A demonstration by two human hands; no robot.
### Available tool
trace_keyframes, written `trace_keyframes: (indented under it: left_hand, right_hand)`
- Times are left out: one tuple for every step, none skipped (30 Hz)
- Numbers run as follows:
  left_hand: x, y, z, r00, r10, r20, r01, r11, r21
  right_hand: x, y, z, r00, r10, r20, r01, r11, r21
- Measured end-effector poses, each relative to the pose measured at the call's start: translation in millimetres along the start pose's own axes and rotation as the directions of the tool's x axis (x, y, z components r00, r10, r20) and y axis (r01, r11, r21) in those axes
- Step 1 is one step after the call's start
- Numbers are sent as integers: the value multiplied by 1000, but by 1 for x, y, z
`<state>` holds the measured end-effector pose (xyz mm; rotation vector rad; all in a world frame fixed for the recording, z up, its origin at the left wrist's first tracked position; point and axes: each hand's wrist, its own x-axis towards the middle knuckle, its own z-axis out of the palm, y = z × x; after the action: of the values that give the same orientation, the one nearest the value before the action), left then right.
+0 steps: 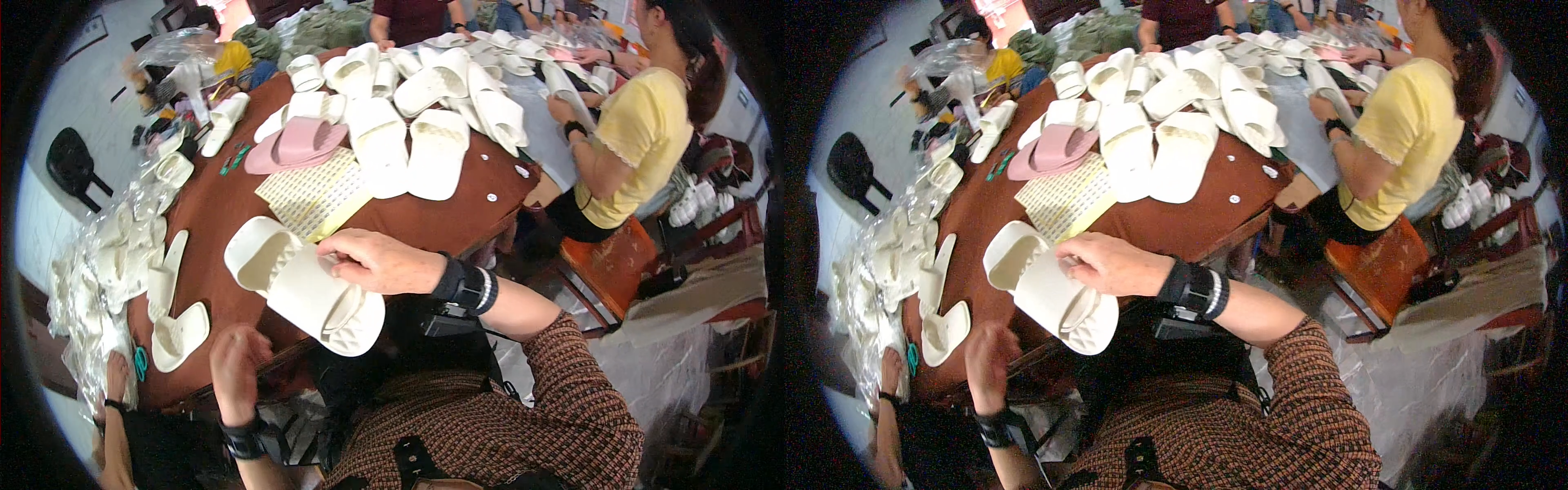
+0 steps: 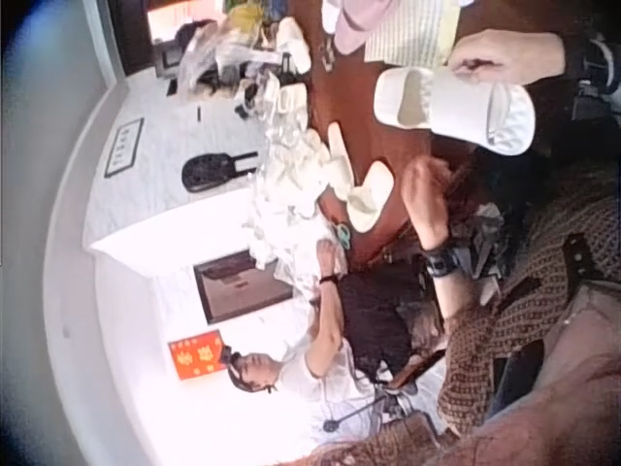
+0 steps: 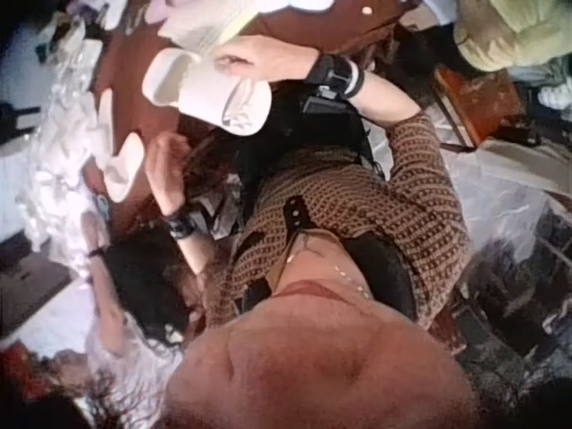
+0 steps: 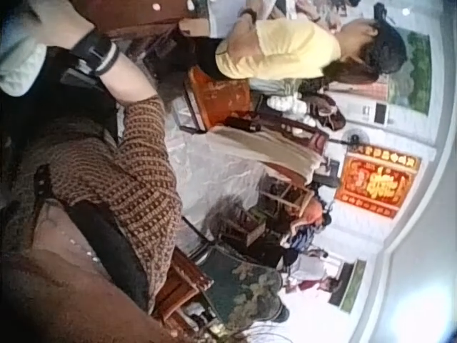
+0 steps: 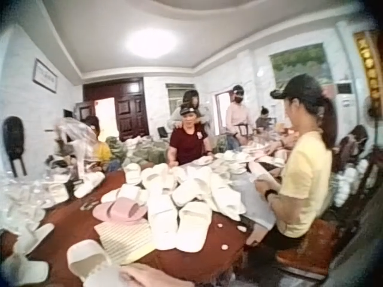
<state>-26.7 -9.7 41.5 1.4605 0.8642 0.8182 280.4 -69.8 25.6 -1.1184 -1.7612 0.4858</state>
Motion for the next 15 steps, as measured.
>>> trace_keyframes:
  left_hand:
    - [-18,-4,4,994,-93,60,96,995,-38]
    - [-29,-6,11,981,-133,138,144,987,-71]
    - [-38,-11,18,963,-190,189,214,970,-115]
    - [-40,-17,22,939,-241,247,275,955,-113]
    - [-42,-24,24,924,-251,290,300,944,-137]
    - [-42,-31,26,907,-258,331,324,932,-161]
    - [-41,-37,29,913,-213,347,291,938,-190]
    - [-40,-41,33,916,-211,342,308,915,-262]
    - [-42,-41,34,926,-194,325,300,898,-320]
    - [-42,-41,35,936,-176,305,289,879,-379]
    - [-44,-42,34,939,-168,299,281,878,-388]
    - [-46,-45,32,963,-175,204,249,866,-433]
    - [-47,-46,31,977,-183,107,212,854,-475]
    - [-47,-45,30,980,-174,98,200,852,-484]
    - [-46,-40,30,985,-151,86,173,822,-542]
  right_hand:
    - [1,1,1,1000,13,20,-13,1000,28]
    - [2,-1,3,1000,18,16,-18,1000,16]
    - [2,-2,6,1000,-9,12,9,1000,-14]
    - [1,-4,8,999,-37,12,38,998,-42]
    - [-1,-8,11,999,-22,41,24,999,-27]
    - [-2,-11,18,999,-31,40,32,999,-13]
    - [-3,-17,22,996,-32,84,38,997,-70]
    - [-4,-23,25,991,-30,131,46,991,-124]
    - [-8,-25,32,990,-74,119,94,980,-175]
    - [-9,-28,34,988,-67,139,95,974,-208]
    - [-10,-30,32,988,-81,134,105,979,-177]
    - [-10,-31,30,987,-96,131,115,982,-147]
    - [-7,-29,28,984,-104,143,126,981,-151]
    - [-4,-24,27,990,-76,118,87,992,-94]
    - [-1,-22,25,994,-46,97,50,998,-36]
